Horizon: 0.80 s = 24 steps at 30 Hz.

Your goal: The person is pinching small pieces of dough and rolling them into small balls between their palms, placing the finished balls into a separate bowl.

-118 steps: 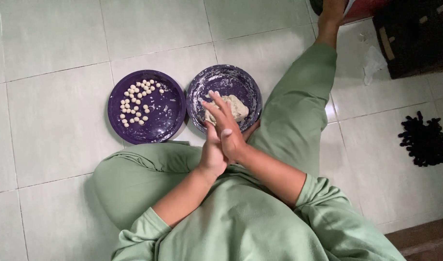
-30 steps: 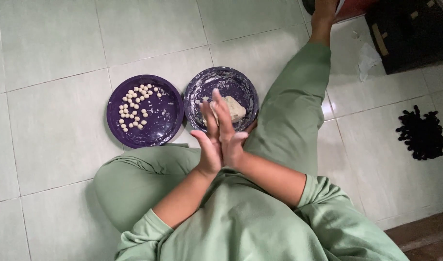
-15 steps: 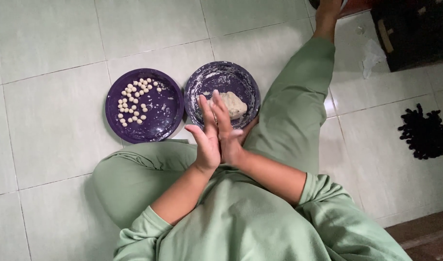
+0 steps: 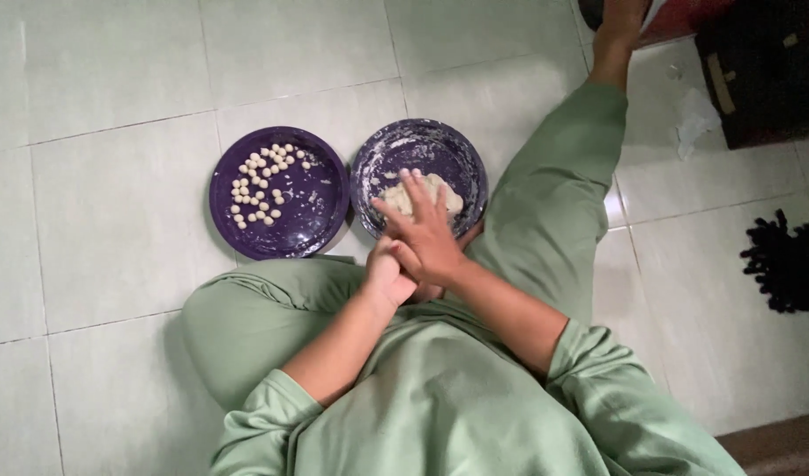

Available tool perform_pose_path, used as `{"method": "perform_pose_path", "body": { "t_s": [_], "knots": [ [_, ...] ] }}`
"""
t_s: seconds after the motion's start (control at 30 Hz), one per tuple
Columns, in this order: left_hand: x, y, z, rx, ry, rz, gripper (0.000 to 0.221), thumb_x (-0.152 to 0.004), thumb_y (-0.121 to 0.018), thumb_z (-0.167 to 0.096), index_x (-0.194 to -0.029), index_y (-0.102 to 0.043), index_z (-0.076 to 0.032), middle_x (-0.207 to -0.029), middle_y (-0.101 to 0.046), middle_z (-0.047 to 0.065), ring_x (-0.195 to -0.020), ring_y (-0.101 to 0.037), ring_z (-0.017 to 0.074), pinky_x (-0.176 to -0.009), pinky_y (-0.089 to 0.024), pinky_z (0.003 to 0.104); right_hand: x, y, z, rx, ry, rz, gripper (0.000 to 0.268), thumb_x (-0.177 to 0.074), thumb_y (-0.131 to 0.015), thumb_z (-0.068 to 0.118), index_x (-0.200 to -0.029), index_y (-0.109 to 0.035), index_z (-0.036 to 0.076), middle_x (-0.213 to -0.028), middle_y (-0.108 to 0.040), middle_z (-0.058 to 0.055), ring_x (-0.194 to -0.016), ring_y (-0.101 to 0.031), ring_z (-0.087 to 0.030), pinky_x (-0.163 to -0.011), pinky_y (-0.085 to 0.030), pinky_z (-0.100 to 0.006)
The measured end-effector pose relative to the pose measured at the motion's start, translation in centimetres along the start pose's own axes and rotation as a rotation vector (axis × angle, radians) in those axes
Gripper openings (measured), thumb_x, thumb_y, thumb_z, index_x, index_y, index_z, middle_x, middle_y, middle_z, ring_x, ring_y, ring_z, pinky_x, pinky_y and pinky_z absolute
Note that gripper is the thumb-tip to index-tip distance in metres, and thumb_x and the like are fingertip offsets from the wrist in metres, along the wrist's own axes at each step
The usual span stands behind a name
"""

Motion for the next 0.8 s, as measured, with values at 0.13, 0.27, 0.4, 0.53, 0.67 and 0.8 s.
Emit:
{"method": "perform_pose_path", "body": {
  "t_s": [0.13, 0.27, 0.4, 0.53, 0.67, 0.8],
  "knots": [
    [-1.5, 3.8, -2.2, -0.105, 0.243, -0.387, 0.012, -0.089, -0.063, -0.013, -0.084, -0.069, -0.003, -0.077, -0.071, 0.009, -0.067, -0.069, 0.0164, -0.065, -0.059, 0.026, 0.6, 0.3, -3.6, 0.066, -0.223, 0.089, 0.054, -0.104, -0.035, 0.048, -0.155, -0.038, 0.032, -0.166, -0.014, -0.024, -0.154, -0.014, -0.043, -0.115, -0.002, -0.075],
    [-5.5, 4.8, -11.5, -0.073, 0.032, -0.303, 0.006, -0.087, -0.065, -0.010, -0.084, -0.070, -0.009, -0.079, -0.072, 0.006, -0.074, -0.070, 0.0186, -0.078, -0.062, 0.033, 1.9, 0.1, -7.5, 0.070, -0.337, 0.036, 0.044, -0.105, -0.043, 0.037, -0.147, -0.050, 0.025, -0.159, -0.030, -0.020, -0.151, -0.026, -0.041, -0.112, -0.009, -0.080],
    [-9.3, 11.0, -20.2, 0.119, -0.120, -0.455, 0.008, -0.091, -0.071, 0.001, -0.087, -0.064, 0.001, -0.085, -0.067, 0.012, -0.079, -0.070, 0.0216, -0.076, -0.067, 0.035, 2.7, -0.7, -10.0, -0.063, -0.381, -0.027, 0.043, -0.108, -0.041, 0.042, -0.145, -0.053, 0.021, -0.154, -0.038, -0.021, -0.146, -0.033, -0.046, -0.105, -0.007, -0.085],
    [-12.1, 18.3, -25.5, -0.147, -0.255, -0.466, 0.032, -0.104, -0.065, -0.027, -0.127, -0.050, -0.010, -0.130, -0.039, 0.010, -0.132, -0.047, 0.0278, -0.124, -0.019, 0.052, 2.3, -0.5, -10.7, -0.084, -0.433, -0.026, 0.042, -0.108, -0.046, 0.039, -0.145, -0.054, 0.022, -0.154, -0.038, -0.021, -0.147, -0.031, -0.045, -0.106, -0.008, -0.084],
    [-13.3, 25.7, -27.3, -0.043, -0.386, -0.464, 0.056, -0.109, -0.064, -0.028, -0.156, -0.038, -0.013, -0.164, -0.015, 0.018, -0.155, -0.024, 0.0364, -0.127, -0.008, 0.055, 2.6, -0.4, -11.8, -0.120, -0.496, -0.060, 0.040, -0.108, -0.048, 0.038, -0.144, -0.055, 0.021, -0.153, -0.039, -0.023, -0.146, -0.032, -0.048, -0.107, -0.011, -0.083],
    [-11.8, 23.6, -26.9, -0.086, -0.407, -0.470, 0.054, -0.109, -0.066, -0.031, -0.154, -0.042, -0.013, -0.164, -0.020, 0.019, -0.154, -0.025, 0.0371, -0.127, -0.010, 0.055, 3.1, -0.5, -14.5, -0.123, -0.514, -0.146, 0.034, -0.103, -0.061, 0.026, -0.136, -0.062, 0.020, -0.145, -0.048, -0.020, -0.138, -0.046, -0.045, -0.112, -0.028, -0.071]
  ]
}}
Point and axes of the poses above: each hand's wrist, its own x-axis away from the middle knuckle, its own y-axis out of the back of the hand, z = x × y, the point moved 8 cm from there along -x, towards the middle knuckle
